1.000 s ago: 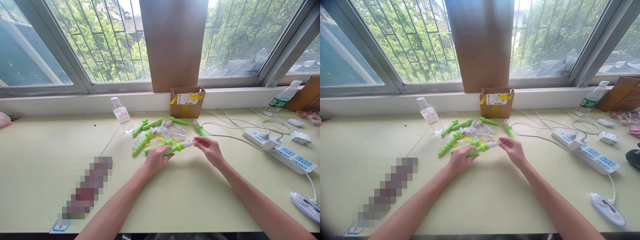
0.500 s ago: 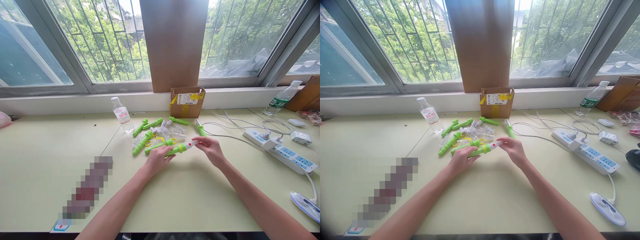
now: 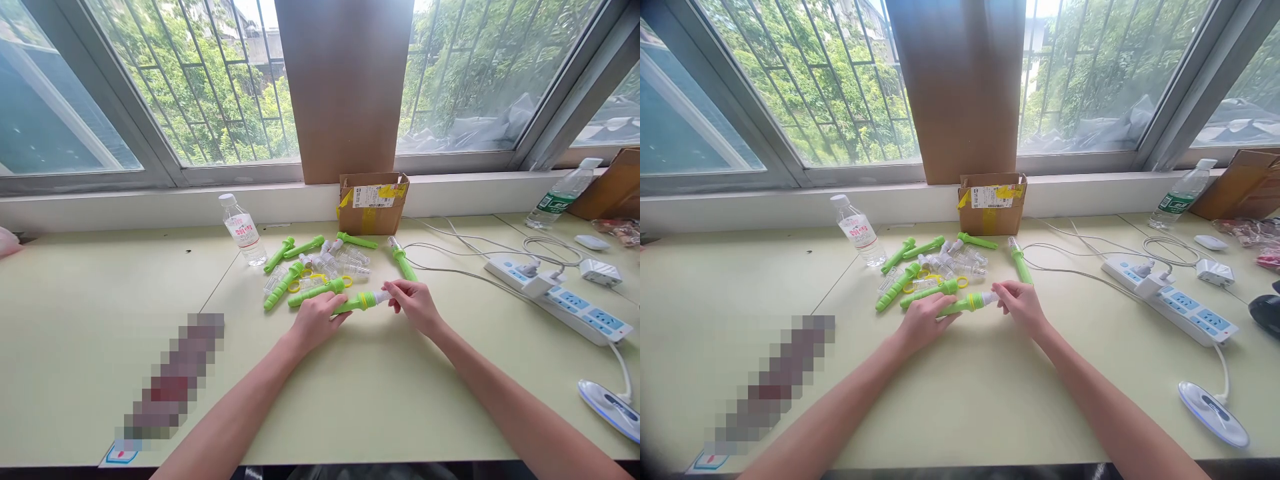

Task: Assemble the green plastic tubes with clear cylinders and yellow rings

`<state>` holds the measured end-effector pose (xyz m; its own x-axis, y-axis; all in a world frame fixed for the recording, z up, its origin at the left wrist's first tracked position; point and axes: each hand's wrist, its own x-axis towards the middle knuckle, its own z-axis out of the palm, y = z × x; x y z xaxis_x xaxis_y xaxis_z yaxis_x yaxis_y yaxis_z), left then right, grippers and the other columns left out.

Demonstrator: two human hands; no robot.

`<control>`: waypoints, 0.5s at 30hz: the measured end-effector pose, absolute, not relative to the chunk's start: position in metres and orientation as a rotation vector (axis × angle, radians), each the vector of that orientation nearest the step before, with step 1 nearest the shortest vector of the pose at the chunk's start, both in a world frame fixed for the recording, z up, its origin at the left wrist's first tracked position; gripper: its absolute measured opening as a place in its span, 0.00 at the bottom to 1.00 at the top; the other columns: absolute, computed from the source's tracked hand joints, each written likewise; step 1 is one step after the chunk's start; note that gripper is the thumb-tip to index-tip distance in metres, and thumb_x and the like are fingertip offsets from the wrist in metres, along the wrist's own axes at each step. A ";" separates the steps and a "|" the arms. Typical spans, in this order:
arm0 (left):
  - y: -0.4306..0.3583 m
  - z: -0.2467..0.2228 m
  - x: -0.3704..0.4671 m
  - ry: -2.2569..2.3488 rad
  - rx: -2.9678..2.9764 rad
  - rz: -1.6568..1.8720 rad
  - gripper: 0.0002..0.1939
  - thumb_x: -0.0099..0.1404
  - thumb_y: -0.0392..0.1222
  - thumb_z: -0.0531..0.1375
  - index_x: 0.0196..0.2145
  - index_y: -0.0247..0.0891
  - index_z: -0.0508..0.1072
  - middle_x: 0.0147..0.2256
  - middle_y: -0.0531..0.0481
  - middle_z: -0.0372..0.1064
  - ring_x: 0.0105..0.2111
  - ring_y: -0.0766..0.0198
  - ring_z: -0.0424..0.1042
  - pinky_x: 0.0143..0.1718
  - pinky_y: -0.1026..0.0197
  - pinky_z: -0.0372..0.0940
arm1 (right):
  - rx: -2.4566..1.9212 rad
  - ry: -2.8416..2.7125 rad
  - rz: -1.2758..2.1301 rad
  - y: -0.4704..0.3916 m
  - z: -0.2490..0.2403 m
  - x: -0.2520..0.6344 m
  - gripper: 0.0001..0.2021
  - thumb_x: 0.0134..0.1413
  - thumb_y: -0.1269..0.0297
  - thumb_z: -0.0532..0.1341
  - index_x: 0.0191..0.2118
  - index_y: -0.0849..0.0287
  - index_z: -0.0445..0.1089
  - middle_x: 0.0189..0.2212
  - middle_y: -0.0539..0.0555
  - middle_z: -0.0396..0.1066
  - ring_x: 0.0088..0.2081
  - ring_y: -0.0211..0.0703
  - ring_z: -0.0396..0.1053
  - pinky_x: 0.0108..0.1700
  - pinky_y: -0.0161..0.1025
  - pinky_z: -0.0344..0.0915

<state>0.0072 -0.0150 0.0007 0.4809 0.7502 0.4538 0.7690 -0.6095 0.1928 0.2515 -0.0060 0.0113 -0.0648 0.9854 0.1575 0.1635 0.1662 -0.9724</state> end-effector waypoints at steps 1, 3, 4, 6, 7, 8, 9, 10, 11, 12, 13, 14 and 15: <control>-0.015 0.001 0.007 -1.369 -2.668 -0.769 0.11 0.65 0.48 0.55 0.40 0.41 0.72 0.29 0.49 0.71 0.28 0.63 0.70 0.26 0.65 0.57 | -1.197 -1.443 1.047 -0.006 0.010 0.251 0.21 0.50 0.44 0.61 0.30 0.59 0.76 0.15 0.49 0.65 0.16 0.34 0.60 0.19 0.35 0.60; -0.015 0.001 0.007 -1.367 -2.662 -0.750 0.11 0.65 0.48 0.55 0.40 0.41 0.72 0.28 0.50 0.70 0.28 0.63 0.69 0.25 0.65 0.57 | -1.198 -1.439 1.061 -0.006 0.009 0.249 0.20 0.50 0.44 0.61 0.30 0.59 0.75 0.14 0.48 0.64 0.16 0.34 0.59 0.18 0.35 0.60; -0.015 0.001 0.007 -1.369 -2.657 -0.752 0.11 0.65 0.47 0.55 0.40 0.41 0.72 0.29 0.50 0.70 0.28 0.64 0.69 0.25 0.65 0.56 | -1.182 -1.439 1.067 -0.006 0.008 0.249 0.20 0.49 0.45 0.62 0.32 0.59 0.75 0.15 0.49 0.66 0.17 0.35 0.61 0.20 0.35 0.62; -0.014 0.001 0.006 -1.387 -2.642 -0.771 0.10 0.65 0.47 0.56 0.40 0.41 0.72 0.29 0.50 0.70 0.28 0.64 0.70 0.25 0.65 0.56 | -1.130 -1.442 1.079 -0.005 0.009 0.249 0.19 0.46 0.47 0.65 0.36 0.58 0.75 0.20 0.50 0.70 0.21 0.37 0.66 0.24 0.36 0.66; -0.014 0.002 0.006 -1.400 -2.632 -0.781 0.10 0.65 0.46 0.56 0.40 0.41 0.72 0.30 0.50 0.71 0.29 0.63 0.70 0.25 0.65 0.56 | -1.100 -1.447 1.085 -0.005 0.009 0.249 0.19 0.45 0.49 0.67 0.39 0.58 0.74 0.24 0.51 0.72 0.25 0.39 0.68 0.26 0.37 0.68; -0.014 0.002 0.006 -1.412 -2.624 -0.791 0.09 0.64 0.46 0.57 0.40 0.42 0.72 0.30 0.50 0.71 0.29 0.63 0.70 0.25 0.65 0.56 | -1.073 -1.453 1.092 -0.004 0.010 0.250 0.20 0.43 0.50 0.68 0.41 0.57 0.73 0.27 0.53 0.73 0.28 0.41 0.70 0.29 0.38 0.69; -0.014 0.002 0.006 -1.421 -2.619 -0.798 0.09 0.64 0.46 0.57 0.40 0.42 0.72 0.30 0.50 0.71 0.29 0.63 0.70 0.25 0.65 0.56 | -1.054 -1.458 1.105 -0.004 0.011 0.250 0.21 0.42 0.51 0.69 0.41 0.57 0.73 0.30 0.54 0.74 0.30 0.42 0.70 0.31 0.39 0.70; -0.014 0.002 0.006 -1.426 -2.618 -0.805 0.09 0.64 0.46 0.57 0.40 0.42 0.71 0.30 0.50 0.71 0.29 0.63 0.70 0.25 0.65 0.56 | -1.046 -1.460 1.120 -0.004 0.013 0.251 0.21 0.41 0.51 0.69 0.41 0.58 0.73 0.31 0.55 0.74 0.31 0.42 0.70 0.31 0.40 0.70; -0.014 0.002 0.006 -1.427 -2.622 -0.814 0.09 0.64 0.45 0.57 0.40 0.42 0.71 0.30 0.51 0.71 0.29 0.63 0.71 0.25 0.65 0.56 | -1.049 -1.461 1.133 -0.004 0.014 0.252 0.21 0.42 0.52 0.69 0.41 0.58 0.73 0.31 0.55 0.74 0.30 0.42 0.70 0.31 0.40 0.70; -0.014 0.001 0.007 -1.425 -2.629 -0.823 0.08 0.64 0.45 0.57 0.40 0.42 0.71 0.30 0.51 0.71 0.29 0.63 0.71 0.25 0.65 0.57 | -1.064 -1.464 1.140 -0.004 0.015 0.252 0.20 0.42 0.52 0.69 0.40 0.58 0.73 0.29 0.54 0.74 0.27 0.40 0.69 0.30 0.39 0.69; -0.015 0.001 0.007 -1.420 -2.640 -0.832 0.08 0.64 0.45 0.57 0.40 0.41 0.71 0.31 0.50 0.72 0.29 0.63 0.71 0.26 0.65 0.57 | -1.087 -1.463 1.139 -0.005 0.015 0.253 0.19 0.44 0.51 0.68 0.39 0.59 0.73 0.26 0.53 0.73 0.24 0.38 0.68 0.28 0.38 0.68; -0.015 0.001 0.008 -1.415 -2.654 -0.840 0.09 0.65 0.45 0.56 0.40 0.41 0.71 0.31 0.50 0.72 0.30 0.63 0.71 0.27 0.65 0.58 | -1.112 -1.458 1.131 -0.005 0.016 0.253 0.18 0.45 0.51 0.67 0.39 0.59 0.74 0.24 0.51 0.72 0.22 0.37 0.66 0.26 0.37 0.67; -0.016 0.001 0.009 -1.409 -2.671 -0.846 0.09 0.65 0.46 0.56 0.40 0.41 0.71 0.32 0.50 0.72 0.30 0.63 0.72 0.27 0.65 0.59 | -1.134 -1.453 1.120 -0.006 0.015 0.252 0.18 0.47 0.50 0.66 0.38 0.59 0.74 0.21 0.50 0.71 0.20 0.36 0.65 0.24 0.36 0.66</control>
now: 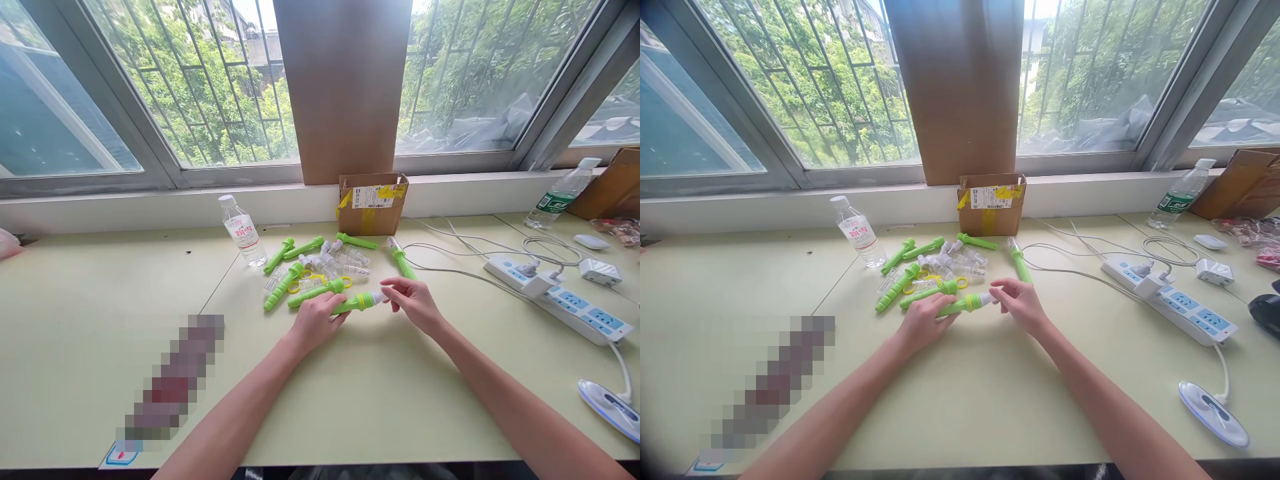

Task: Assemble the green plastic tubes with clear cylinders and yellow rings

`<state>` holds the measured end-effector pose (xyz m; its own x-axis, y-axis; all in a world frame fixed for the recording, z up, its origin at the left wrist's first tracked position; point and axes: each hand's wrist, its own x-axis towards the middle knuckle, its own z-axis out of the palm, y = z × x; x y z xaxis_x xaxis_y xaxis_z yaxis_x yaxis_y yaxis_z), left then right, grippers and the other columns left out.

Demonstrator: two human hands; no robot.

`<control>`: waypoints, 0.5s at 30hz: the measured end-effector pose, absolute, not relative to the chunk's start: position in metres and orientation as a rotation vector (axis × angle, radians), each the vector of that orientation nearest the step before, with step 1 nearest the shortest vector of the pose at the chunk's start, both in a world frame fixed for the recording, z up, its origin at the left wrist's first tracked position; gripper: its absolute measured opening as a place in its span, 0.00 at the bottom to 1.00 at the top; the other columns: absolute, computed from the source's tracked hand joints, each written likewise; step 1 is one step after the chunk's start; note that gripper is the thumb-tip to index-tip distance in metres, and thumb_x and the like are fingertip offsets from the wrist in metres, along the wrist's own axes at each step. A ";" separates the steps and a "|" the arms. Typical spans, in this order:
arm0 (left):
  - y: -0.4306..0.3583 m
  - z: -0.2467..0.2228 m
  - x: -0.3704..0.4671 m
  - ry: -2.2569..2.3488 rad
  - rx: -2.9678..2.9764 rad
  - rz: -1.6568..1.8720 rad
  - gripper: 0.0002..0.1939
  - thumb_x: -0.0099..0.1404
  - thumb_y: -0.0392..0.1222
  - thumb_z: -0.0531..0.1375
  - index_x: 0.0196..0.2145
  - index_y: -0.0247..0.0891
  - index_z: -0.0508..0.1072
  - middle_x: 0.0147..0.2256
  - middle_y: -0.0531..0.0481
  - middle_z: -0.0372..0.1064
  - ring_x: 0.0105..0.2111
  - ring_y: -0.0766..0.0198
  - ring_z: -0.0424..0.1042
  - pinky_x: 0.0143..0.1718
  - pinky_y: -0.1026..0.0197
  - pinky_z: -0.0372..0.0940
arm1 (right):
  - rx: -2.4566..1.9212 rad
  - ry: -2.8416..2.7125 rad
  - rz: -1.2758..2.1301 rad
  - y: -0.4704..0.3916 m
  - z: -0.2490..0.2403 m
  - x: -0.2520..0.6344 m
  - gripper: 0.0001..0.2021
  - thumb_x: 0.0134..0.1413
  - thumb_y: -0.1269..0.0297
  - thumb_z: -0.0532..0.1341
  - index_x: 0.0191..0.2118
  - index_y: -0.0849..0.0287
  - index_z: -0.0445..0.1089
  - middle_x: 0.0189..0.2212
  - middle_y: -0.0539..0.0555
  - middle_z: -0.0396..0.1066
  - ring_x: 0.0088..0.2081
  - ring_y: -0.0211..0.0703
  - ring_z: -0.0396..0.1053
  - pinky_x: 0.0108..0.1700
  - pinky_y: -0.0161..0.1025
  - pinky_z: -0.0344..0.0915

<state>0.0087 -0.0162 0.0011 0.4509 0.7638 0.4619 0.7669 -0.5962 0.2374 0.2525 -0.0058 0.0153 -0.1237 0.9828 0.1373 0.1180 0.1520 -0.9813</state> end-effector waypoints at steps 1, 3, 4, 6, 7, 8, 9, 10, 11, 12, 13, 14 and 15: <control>-0.017 0.002 0.009 -1.405 -2.688 -0.849 0.11 0.65 0.47 0.56 0.41 0.41 0.71 0.33 0.49 0.72 0.31 0.62 0.72 0.28 0.64 0.59 | -1.150 -1.447 1.108 -0.006 0.015 0.252 0.18 0.48 0.49 0.64 0.37 0.59 0.74 0.19 0.50 0.69 0.19 0.36 0.64 0.22 0.36 0.65; -0.019 0.004 0.009 -1.401 -2.733 -0.847 0.14 0.66 0.51 0.54 0.42 0.40 0.71 0.33 0.49 0.72 0.31 0.62 0.72 0.29 0.64 0.60 | -1.157 -1.440 1.101 -0.007 0.012 0.250 0.18 0.49 0.48 0.63 0.35 0.59 0.75 0.18 0.49 0.68 0.18 0.36 0.64 0.20 0.35 0.63; -0.020 0.006 0.009 -1.400 -2.757 -0.848 0.16 0.68 0.51 0.51 0.42 0.39 0.71 0.32 0.48 0.72 0.30 0.63 0.71 0.29 0.64 0.60 | -1.152 -1.444 1.103 -0.007 0.011 0.249 0.18 0.50 0.47 0.63 0.34 0.59 0.75 0.18 0.50 0.68 0.18 0.36 0.63 0.20 0.35 0.62; -0.021 0.011 0.008 -1.397 -2.808 -0.859 0.20 0.71 0.48 0.43 0.42 0.38 0.72 0.30 0.49 0.71 0.27 0.64 0.69 0.28 0.64 0.59 | -1.142 -1.455 1.106 -0.008 0.008 0.247 0.18 0.50 0.47 0.62 0.33 0.59 0.75 0.18 0.50 0.68 0.18 0.36 0.63 0.19 0.34 0.62; -0.021 0.013 0.007 -1.399 -2.825 -0.873 0.23 0.72 0.46 0.40 0.41 0.38 0.72 0.29 0.49 0.70 0.26 0.65 0.68 0.28 0.64 0.58 | -1.140 -1.458 1.107 -0.008 0.007 0.246 0.17 0.51 0.48 0.62 0.33 0.59 0.75 0.18 0.50 0.68 0.19 0.36 0.63 0.19 0.34 0.62; -0.022 0.015 0.006 -1.404 -2.839 -0.882 0.24 0.72 0.43 0.37 0.41 0.38 0.73 0.27 0.49 0.69 0.25 0.65 0.67 0.28 0.64 0.58 | -1.139 -1.461 1.107 -0.008 0.006 0.246 0.17 0.51 0.48 0.62 0.33 0.59 0.75 0.18 0.50 0.67 0.19 0.36 0.63 0.19 0.34 0.61; -0.022 0.017 0.005 -1.408 -2.849 -0.888 0.26 0.72 0.42 0.36 0.40 0.38 0.73 0.26 0.49 0.68 0.25 0.66 0.66 0.27 0.64 0.58 | -1.138 -1.465 1.108 -0.008 0.005 0.245 0.17 0.52 0.48 0.61 0.33 0.59 0.75 0.18 0.50 0.67 0.19 0.36 0.63 0.19 0.33 0.61; -0.022 0.019 0.004 -1.411 -2.854 -0.884 0.26 0.72 0.41 0.36 0.39 0.38 0.74 0.25 0.49 0.66 0.24 0.66 0.65 0.27 0.64 0.57 | -1.137 -1.468 1.106 -0.008 0.005 0.245 0.17 0.52 0.48 0.61 0.33 0.59 0.75 0.18 0.50 0.67 0.20 0.36 0.63 0.19 0.33 0.61; -0.022 0.020 0.003 -1.407 -2.857 -0.873 0.27 0.71 0.40 0.36 0.38 0.37 0.74 0.24 0.49 0.65 0.23 0.66 0.64 0.27 0.64 0.57 | -1.136 -1.473 1.106 -0.008 0.004 0.245 0.17 0.52 0.49 0.61 0.33 0.59 0.75 0.19 0.50 0.67 0.20 0.36 0.63 0.19 0.33 0.61; -0.023 0.021 0.002 -1.391 -2.859 -0.858 0.26 0.71 0.40 0.36 0.37 0.37 0.74 0.24 0.49 0.65 0.22 0.66 0.63 0.26 0.64 0.57 | -1.135 -1.478 1.105 -0.009 0.004 0.244 0.17 0.52 0.49 0.61 0.33 0.59 0.75 0.19 0.50 0.68 0.20 0.36 0.63 0.19 0.33 0.62; -0.023 0.022 0.001 -1.364 -2.860 -0.845 0.26 0.70 0.40 0.37 0.37 0.37 0.74 0.24 0.49 0.64 0.22 0.66 0.63 0.25 0.63 0.56 | -1.133 -1.483 1.105 -0.009 0.004 0.244 0.17 0.52 0.49 0.61 0.33 0.59 0.75 0.19 0.50 0.68 0.20 0.35 0.64 0.19 0.33 0.62; -0.023 0.022 0.001 -1.335 -2.857 -0.837 0.25 0.69 0.40 0.37 0.38 0.36 0.74 0.24 0.49 0.65 0.22 0.65 0.62 0.25 0.63 0.55 | -1.130 -1.486 1.104 -0.009 0.004 0.244 0.17 0.52 0.49 0.61 0.33 0.60 0.75 0.20 0.50 0.68 0.20 0.35 0.64 0.19 0.32 0.62; -0.023 0.021 0.001 -1.314 -2.853 -0.837 0.25 0.69 0.40 0.38 0.39 0.36 0.74 0.25 0.48 0.65 0.22 0.65 0.63 0.24 0.63 0.55 | -1.127 -1.486 1.103 -0.009 0.004 0.244 0.17 0.52 0.49 0.61 0.33 0.60 0.75 0.21 0.50 0.68 0.20 0.35 0.64 0.19 0.32 0.63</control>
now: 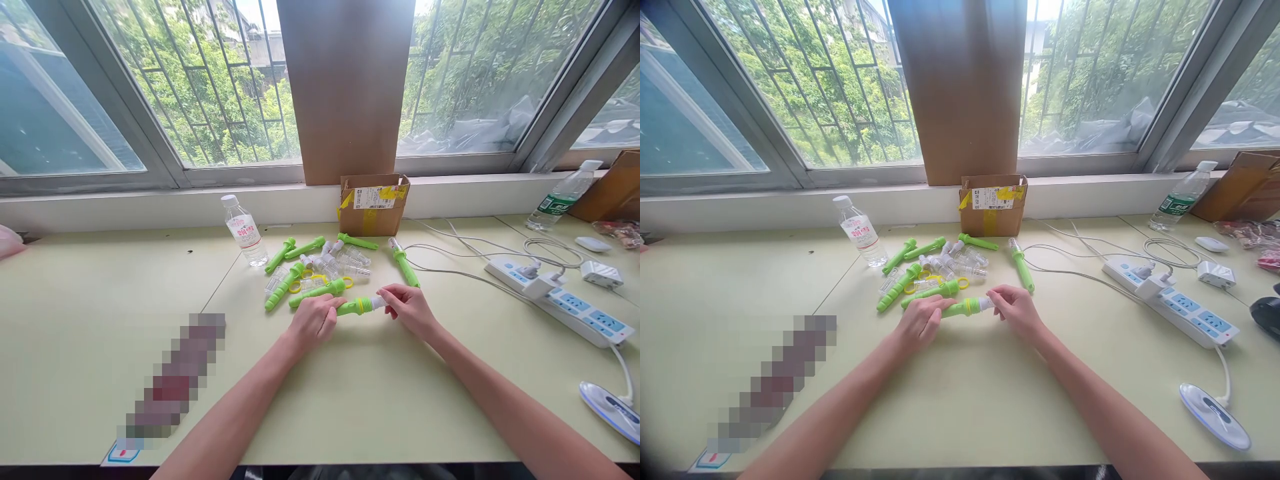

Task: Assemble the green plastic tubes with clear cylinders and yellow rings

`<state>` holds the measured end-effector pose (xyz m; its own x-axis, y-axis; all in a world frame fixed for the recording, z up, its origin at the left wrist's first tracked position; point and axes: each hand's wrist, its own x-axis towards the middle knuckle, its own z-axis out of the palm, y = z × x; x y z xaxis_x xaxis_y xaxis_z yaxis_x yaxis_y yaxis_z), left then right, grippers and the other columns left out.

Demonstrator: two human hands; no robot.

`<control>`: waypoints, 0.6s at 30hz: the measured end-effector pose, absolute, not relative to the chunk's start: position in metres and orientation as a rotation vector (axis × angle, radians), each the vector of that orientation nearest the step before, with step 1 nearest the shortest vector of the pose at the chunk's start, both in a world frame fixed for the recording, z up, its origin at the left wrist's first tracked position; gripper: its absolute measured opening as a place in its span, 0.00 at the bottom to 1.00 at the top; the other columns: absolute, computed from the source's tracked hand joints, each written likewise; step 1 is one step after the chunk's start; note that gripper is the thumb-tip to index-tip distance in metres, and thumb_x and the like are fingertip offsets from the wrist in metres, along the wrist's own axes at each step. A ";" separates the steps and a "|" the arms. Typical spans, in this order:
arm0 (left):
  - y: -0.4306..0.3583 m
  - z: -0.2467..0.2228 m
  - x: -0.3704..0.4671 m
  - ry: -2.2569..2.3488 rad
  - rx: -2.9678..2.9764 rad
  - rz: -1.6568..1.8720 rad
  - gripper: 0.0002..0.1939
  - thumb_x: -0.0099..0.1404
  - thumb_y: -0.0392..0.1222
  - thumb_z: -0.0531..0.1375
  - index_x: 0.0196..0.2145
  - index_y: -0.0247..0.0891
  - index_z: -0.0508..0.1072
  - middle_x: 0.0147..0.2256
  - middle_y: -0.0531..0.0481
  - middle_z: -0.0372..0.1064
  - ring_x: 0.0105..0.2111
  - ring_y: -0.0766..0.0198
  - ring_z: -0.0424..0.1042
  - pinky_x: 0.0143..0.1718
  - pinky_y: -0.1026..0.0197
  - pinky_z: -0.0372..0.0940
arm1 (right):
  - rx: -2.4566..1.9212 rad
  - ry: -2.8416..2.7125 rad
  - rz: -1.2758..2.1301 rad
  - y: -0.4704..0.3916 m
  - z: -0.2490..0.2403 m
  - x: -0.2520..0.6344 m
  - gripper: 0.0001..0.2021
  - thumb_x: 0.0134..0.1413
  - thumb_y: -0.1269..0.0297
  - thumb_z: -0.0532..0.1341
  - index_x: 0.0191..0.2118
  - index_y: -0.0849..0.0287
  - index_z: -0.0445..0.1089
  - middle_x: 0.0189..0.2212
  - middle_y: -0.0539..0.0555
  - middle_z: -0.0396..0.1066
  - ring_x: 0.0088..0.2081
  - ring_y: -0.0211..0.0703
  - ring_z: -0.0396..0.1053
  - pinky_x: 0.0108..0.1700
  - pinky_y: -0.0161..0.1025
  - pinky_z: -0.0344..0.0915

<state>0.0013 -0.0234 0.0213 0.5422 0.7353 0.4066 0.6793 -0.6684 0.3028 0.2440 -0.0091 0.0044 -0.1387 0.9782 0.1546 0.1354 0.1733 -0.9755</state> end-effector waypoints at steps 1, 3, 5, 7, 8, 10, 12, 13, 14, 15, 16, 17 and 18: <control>-0.024 0.021 0.002 1.226 2.667 0.791 0.25 0.69 0.40 0.38 0.40 0.35 0.74 0.26 0.48 0.66 0.23 0.65 0.64 0.25 0.63 0.56 | -1.123 -1.484 1.101 -0.009 0.004 0.244 0.16 0.52 0.50 0.61 0.33 0.60 0.75 0.21 0.50 0.68 0.20 0.35 0.64 0.19 0.32 0.63; -0.024 0.018 0.005 1.270 2.644 0.816 0.26 0.70 0.40 0.37 0.42 0.34 0.74 0.26 0.47 0.68 0.24 0.65 0.65 0.26 0.63 0.57 | -1.117 -1.474 1.099 -0.009 0.005 0.245 0.16 0.52 0.50 0.61 0.33 0.60 0.75 0.21 0.50 0.68 0.20 0.35 0.64 0.19 0.32 0.63; -0.024 0.015 0.008 1.333 2.616 0.846 0.27 0.71 0.40 0.36 0.42 0.34 0.75 0.25 0.48 0.68 0.23 0.65 0.66 0.25 0.64 0.58 | -1.115 -1.464 1.097 -0.008 0.004 0.245 0.16 0.52 0.50 0.62 0.32 0.60 0.75 0.21 0.50 0.68 0.20 0.34 0.64 0.19 0.32 0.63; -0.023 0.012 0.010 1.360 2.612 0.894 0.27 0.72 0.41 0.38 0.41 0.35 0.76 0.23 0.49 0.67 0.22 0.66 0.66 0.24 0.65 0.57 | -1.113 -1.458 1.098 -0.008 0.004 0.246 0.15 0.52 0.51 0.62 0.32 0.60 0.75 0.21 0.50 0.68 0.20 0.34 0.64 0.19 0.32 0.63; -0.022 0.011 0.011 1.362 2.608 0.921 0.27 0.72 0.42 0.38 0.40 0.35 0.76 0.22 0.49 0.67 0.21 0.67 0.65 0.24 0.65 0.57 | -1.111 -1.457 1.100 -0.008 0.004 0.246 0.15 0.52 0.51 0.62 0.32 0.60 0.75 0.21 0.50 0.68 0.20 0.34 0.64 0.19 0.32 0.63; -0.021 0.009 0.011 1.370 2.577 0.968 0.27 0.72 0.45 0.40 0.36 0.35 0.77 0.21 0.50 0.67 0.21 0.68 0.65 0.23 0.66 0.56 | -1.102 -1.450 1.111 -0.009 0.005 0.245 0.15 0.51 0.51 0.63 0.32 0.60 0.75 0.21 0.50 0.68 0.20 0.34 0.64 0.19 0.32 0.62; -0.020 0.009 0.011 1.376 2.521 0.971 0.26 0.72 0.47 0.41 0.33 0.35 0.77 0.22 0.49 0.68 0.21 0.68 0.66 0.24 0.66 0.56 | -1.087 -1.428 1.131 -0.009 0.006 0.245 0.15 0.51 0.51 0.63 0.32 0.60 0.75 0.21 0.50 0.68 0.20 0.35 0.64 0.20 0.32 0.62; -0.020 0.009 0.012 1.372 2.487 0.960 0.25 0.72 0.48 0.43 0.33 0.36 0.77 0.23 0.49 0.69 0.23 0.67 0.67 0.25 0.66 0.56 | -1.077 -1.411 1.141 -0.009 0.007 0.245 0.15 0.50 0.51 0.64 0.33 0.60 0.75 0.21 0.50 0.68 0.20 0.35 0.64 0.20 0.33 0.62; -0.021 0.009 0.013 1.364 2.451 0.946 0.24 0.71 0.49 0.45 0.34 0.36 0.76 0.26 0.49 0.70 0.25 0.67 0.68 0.27 0.65 0.58 | -1.065 -1.392 1.152 -0.008 0.008 0.245 0.15 0.50 0.51 0.64 0.33 0.60 0.75 0.21 0.50 0.68 0.20 0.35 0.64 0.20 0.33 0.62; -0.022 0.010 0.014 1.355 2.415 0.931 0.21 0.70 0.51 0.48 0.35 0.36 0.76 0.28 0.49 0.71 0.27 0.66 0.69 0.29 0.65 0.59 | -1.049 -1.374 1.169 -0.008 0.008 0.246 0.15 0.49 0.51 0.65 0.33 0.60 0.75 0.21 0.50 0.68 0.20 0.35 0.64 0.21 0.33 0.63; -0.023 0.010 0.016 1.351 2.379 0.914 0.20 0.67 0.54 0.51 0.36 0.36 0.75 0.29 0.49 0.72 0.28 0.65 0.69 0.30 0.65 0.59 | -1.028 -1.355 1.190 -0.008 0.009 0.246 0.15 0.49 0.51 0.65 0.33 0.60 0.75 0.22 0.50 0.68 0.20 0.35 0.64 0.22 0.34 0.63; -0.025 0.011 0.018 1.356 2.342 0.898 0.20 0.64 0.56 0.55 0.36 0.36 0.74 0.30 0.50 0.72 0.29 0.65 0.69 0.30 0.64 0.59 | -1.001 -1.333 1.216 -0.009 0.010 0.246 0.16 0.50 0.50 0.64 0.34 0.60 0.75 0.21 0.50 0.67 0.20 0.35 0.64 0.22 0.34 0.63; -0.026 0.011 0.021 1.370 2.307 0.874 0.21 0.60 0.59 0.58 0.35 0.36 0.73 0.28 0.51 0.70 0.27 0.65 0.67 0.29 0.64 0.58 | -0.970 -1.311 1.247 -0.009 0.011 0.247 0.17 0.52 0.49 0.62 0.35 0.60 0.75 0.21 0.49 0.67 0.20 0.35 0.64 0.22 0.34 0.63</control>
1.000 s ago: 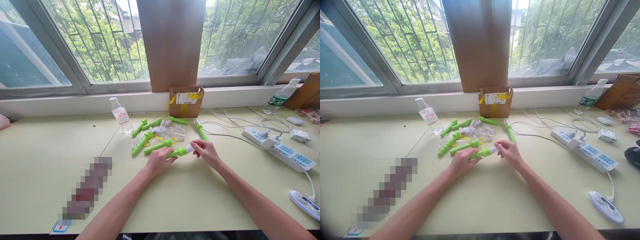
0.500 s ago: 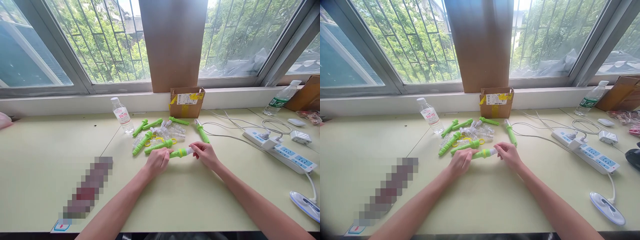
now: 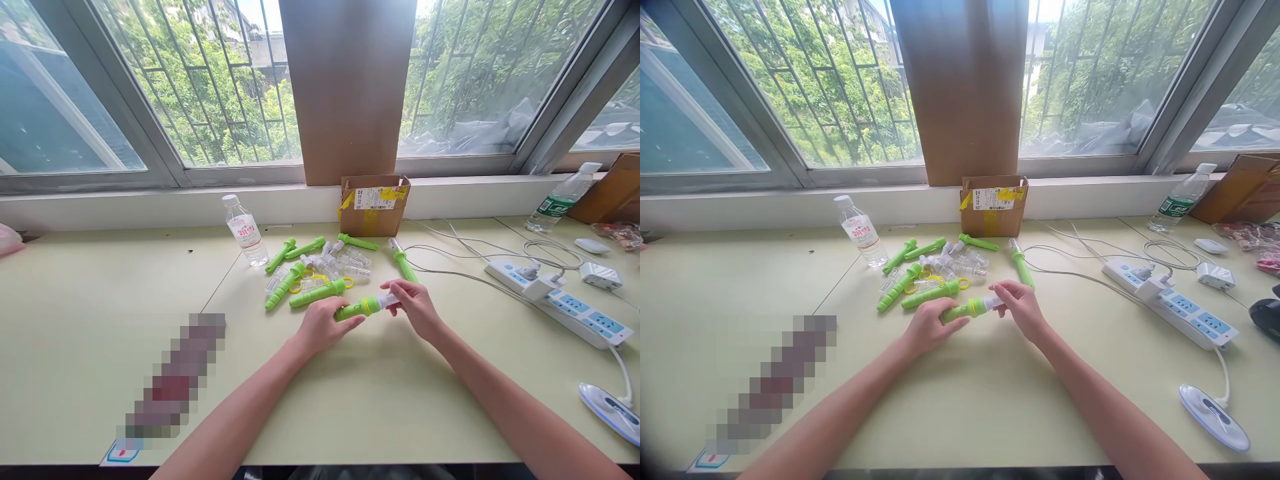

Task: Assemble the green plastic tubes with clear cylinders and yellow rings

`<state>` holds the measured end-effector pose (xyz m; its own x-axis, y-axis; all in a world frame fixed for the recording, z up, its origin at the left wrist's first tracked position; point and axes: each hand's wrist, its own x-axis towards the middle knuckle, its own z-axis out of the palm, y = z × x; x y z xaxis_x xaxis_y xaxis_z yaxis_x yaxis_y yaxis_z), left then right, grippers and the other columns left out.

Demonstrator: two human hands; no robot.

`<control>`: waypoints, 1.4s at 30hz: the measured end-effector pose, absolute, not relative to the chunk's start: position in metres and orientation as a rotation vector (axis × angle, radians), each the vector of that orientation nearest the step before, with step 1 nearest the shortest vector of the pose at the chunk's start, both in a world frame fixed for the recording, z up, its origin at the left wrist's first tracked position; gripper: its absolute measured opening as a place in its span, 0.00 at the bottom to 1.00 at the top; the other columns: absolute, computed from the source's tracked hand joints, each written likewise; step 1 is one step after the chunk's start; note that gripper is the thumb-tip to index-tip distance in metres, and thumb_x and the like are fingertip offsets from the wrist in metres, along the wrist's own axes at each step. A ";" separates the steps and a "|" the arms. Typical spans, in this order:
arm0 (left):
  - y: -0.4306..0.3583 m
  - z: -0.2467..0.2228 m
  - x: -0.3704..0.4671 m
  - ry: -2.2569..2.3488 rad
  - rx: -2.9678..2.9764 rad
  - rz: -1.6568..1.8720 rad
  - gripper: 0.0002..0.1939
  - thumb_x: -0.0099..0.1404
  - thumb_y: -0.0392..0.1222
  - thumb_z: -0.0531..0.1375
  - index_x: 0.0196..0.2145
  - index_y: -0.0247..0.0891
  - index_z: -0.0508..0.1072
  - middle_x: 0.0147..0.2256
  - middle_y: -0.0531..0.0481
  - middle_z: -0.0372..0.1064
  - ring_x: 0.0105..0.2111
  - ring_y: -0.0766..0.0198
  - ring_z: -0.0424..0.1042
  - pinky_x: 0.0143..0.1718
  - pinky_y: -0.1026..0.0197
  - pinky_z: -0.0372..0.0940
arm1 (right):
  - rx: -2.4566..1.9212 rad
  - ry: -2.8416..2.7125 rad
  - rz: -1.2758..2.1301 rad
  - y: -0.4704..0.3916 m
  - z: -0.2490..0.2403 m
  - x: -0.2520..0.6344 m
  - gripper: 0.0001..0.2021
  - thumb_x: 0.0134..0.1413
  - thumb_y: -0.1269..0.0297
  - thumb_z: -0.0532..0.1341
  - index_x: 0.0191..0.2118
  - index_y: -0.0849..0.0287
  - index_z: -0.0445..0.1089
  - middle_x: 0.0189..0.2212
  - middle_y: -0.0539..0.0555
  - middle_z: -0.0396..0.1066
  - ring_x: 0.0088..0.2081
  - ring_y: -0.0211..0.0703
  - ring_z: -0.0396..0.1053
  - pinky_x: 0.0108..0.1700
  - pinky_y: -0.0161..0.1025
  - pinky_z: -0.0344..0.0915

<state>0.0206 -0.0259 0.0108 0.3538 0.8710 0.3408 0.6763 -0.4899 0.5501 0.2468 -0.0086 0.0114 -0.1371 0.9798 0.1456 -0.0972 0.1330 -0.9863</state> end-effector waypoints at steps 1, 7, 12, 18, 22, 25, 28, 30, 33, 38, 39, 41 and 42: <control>-0.027 0.011 0.023 1.387 2.272 0.848 0.21 0.58 0.60 0.60 0.33 0.36 0.72 0.26 0.53 0.68 0.25 0.66 0.65 0.27 0.64 0.57 | -0.935 -1.287 1.283 -0.009 0.012 0.247 0.20 0.54 0.47 0.59 0.36 0.60 0.75 0.20 0.49 0.66 0.19 0.35 0.63 0.22 0.35 0.63; -0.028 0.014 0.027 1.329 2.063 0.883 0.19 0.59 0.57 0.59 0.26 0.38 0.63 0.22 0.57 0.59 0.23 0.69 0.57 0.25 0.65 0.52 | -0.933 -1.233 1.243 -0.004 0.007 0.249 0.29 0.61 0.42 0.43 0.39 0.60 0.73 0.22 0.52 0.68 0.21 0.39 0.65 0.24 0.38 0.65; -0.025 0.011 0.024 1.224 1.850 1.001 0.15 0.68 0.53 0.47 0.31 0.39 0.58 0.24 0.56 0.57 0.23 0.68 0.58 0.26 0.64 0.55 | -1.107 -1.607 0.733 0.001 -0.003 0.243 0.17 0.59 0.51 0.54 0.39 0.58 0.72 0.34 0.56 0.72 0.36 0.46 0.70 0.36 0.42 0.69; -0.025 0.004 0.030 1.068 1.739 1.164 0.08 0.69 0.46 0.48 0.40 0.41 0.53 0.37 0.50 0.61 0.35 0.66 0.65 0.39 0.59 0.62 | -1.126 -2.027 0.277 0.009 -0.008 0.232 0.15 0.60 0.58 0.53 0.49 0.56 0.69 0.49 0.58 0.70 0.53 0.52 0.63 0.54 0.52 0.61; -0.027 0.004 0.032 1.095 1.818 1.143 0.08 0.67 0.42 0.50 0.41 0.41 0.52 0.39 0.48 0.62 0.36 0.65 0.64 0.38 0.59 0.61 | -1.241 -2.228 0.097 0.014 -0.011 0.226 0.22 0.60 0.56 0.53 0.57 0.58 0.61 0.60 0.60 0.59 0.61 0.55 0.53 0.61 0.59 0.50; -0.028 0.006 0.031 1.125 1.828 1.108 0.10 0.66 0.42 0.51 0.42 0.41 0.51 0.38 0.49 0.62 0.34 0.65 0.64 0.31 0.63 0.60 | -1.275 -2.256 -0.001 0.014 -0.010 0.225 0.20 0.61 0.56 0.52 0.56 0.56 0.62 0.58 0.59 0.62 0.60 0.55 0.56 0.62 0.63 0.41; -0.028 0.008 0.031 1.130 1.843 1.077 0.10 0.66 0.41 0.51 0.41 0.42 0.50 0.36 0.51 0.61 0.31 0.67 0.62 0.29 0.64 0.58 | -1.294 -2.124 -0.075 0.012 -0.006 0.228 0.14 0.61 0.60 0.52 0.48 0.56 0.69 0.46 0.57 0.73 0.52 0.51 0.64 0.61 0.56 0.47; -0.028 0.009 0.031 1.116 1.862 1.076 0.10 0.66 0.40 0.51 0.42 0.42 0.50 0.35 0.52 0.60 0.31 0.67 0.61 0.30 0.64 0.59 | -1.277 -2.090 -0.099 0.012 -0.005 0.229 0.14 0.61 0.61 0.53 0.47 0.57 0.70 0.44 0.57 0.73 0.51 0.51 0.64 0.58 0.52 0.53; -0.027 0.008 0.031 1.134 1.866 1.092 0.10 0.66 0.40 0.51 0.42 0.42 0.50 0.34 0.52 0.59 0.32 0.66 0.61 0.32 0.63 0.60 | -1.241 -2.166 -0.111 0.012 -0.008 0.229 0.17 0.59 0.60 0.55 0.53 0.57 0.66 0.51 0.59 0.69 0.54 0.54 0.62 0.59 0.56 0.50; -0.025 0.005 0.030 1.188 1.862 1.109 0.09 0.67 0.42 0.51 0.42 0.42 0.51 0.31 0.54 0.56 0.28 0.67 0.59 0.30 0.63 0.58 | -1.244 -2.223 -0.048 0.013 -0.013 0.227 0.17 0.59 0.65 0.54 0.54 0.55 0.65 0.45 0.57 0.73 0.53 0.54 0.64 0.60 0.60 0.45; -0.025 0.005 0.030 1.198 1.876 1.107 0.09 0.67 0.42 0.51 0.42 0.42 0.51 0.30 0.55 0.54 0.27 0.67 0.58 0.29 0.64 0.57 | -1.238 -2.215 -0.034 0.013 -0.013 0.227 0.16 0.59 0.65 0.55 0.52 0.54 0.66 0.41 0.57 0.74 0.50 0.53 0.65 0.59 0.59 0.46; -0.025 0.006 0.030 1.227 1.909 1.112 0.09 0.66 0.42 0.51 0.42 0.42 0.52 0.27 0.57 0.51 0.25 0.68 0.54 0.27 0.64 0.55 | -1.215 -2.173 -0.013 0.012 -0.011 0.228 0.14 0.58 0.64 0.56 0.49 0.55 0.69 0.37 0.56 0.75 0.46 0.52 0.67 0.56 0.56 0.53; -0.026 0.007 0.030 1.243 1.920 1.121 0.09 0.66 0.42 0.51 0.42 0.42 0.53 0.27 0.57 0.50 0.25 0.68 0.53 0.27 0.65 0.54 | -1.197 -2.135 -0.001 0.011 -0.010 0.228 0.14 0.58 0.63 0.57 0.49 0.55 0.69 0.36 0.56 0.74 0.44 0.52 0.67 0.54 0.54 0.56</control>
<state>0.0296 -0.0259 0.0066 0.2104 0.9190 0.3333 0.4266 -0.3931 0.8146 0.2281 0.0112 -0.0096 -0.3457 0.7544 0.5579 0.7550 0.5767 -0.3121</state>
